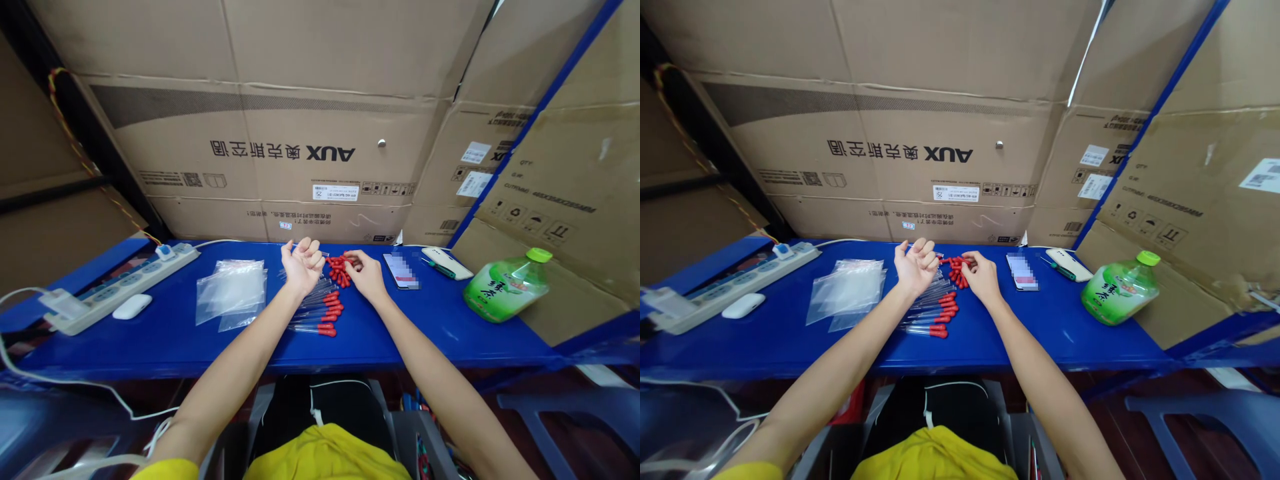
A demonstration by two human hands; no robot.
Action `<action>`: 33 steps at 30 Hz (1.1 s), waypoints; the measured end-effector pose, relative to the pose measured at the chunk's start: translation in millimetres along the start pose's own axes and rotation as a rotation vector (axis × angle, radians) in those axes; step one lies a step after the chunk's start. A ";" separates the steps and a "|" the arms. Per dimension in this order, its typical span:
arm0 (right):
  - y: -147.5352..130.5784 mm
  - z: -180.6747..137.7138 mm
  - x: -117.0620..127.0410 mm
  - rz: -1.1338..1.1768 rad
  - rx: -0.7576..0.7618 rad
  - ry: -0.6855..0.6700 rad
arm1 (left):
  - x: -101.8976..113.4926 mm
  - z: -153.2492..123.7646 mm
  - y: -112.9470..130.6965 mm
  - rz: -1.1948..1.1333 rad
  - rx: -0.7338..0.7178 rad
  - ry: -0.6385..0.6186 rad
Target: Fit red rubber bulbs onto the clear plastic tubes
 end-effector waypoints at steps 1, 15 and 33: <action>-3.5 -1.8 -3.8 0.004 0.015 -0.018 | 0.0 0.1 -0.6 -0.024 0.008 -0.006; -25.7 -16.0 -23.3 0.242 0.051 -0.146 | -5.5 -4.7 -15.8 -0.082 0.105 -0.041; -14.6 -17.2 -23.9 0.403 -0.060 -0.097 | 1.8 -0.1 -20.2 0.066 0.111 -0.016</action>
Point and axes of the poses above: each hand's wrist, its own z-axis towards the middle knuckle, its own x-axis out of the back of the hand, y = z × x, the point moved 8 cm from there along z, towards the middle knuckle, and after that the axes turned 5 degrees about -x, right-handed, at the moved point
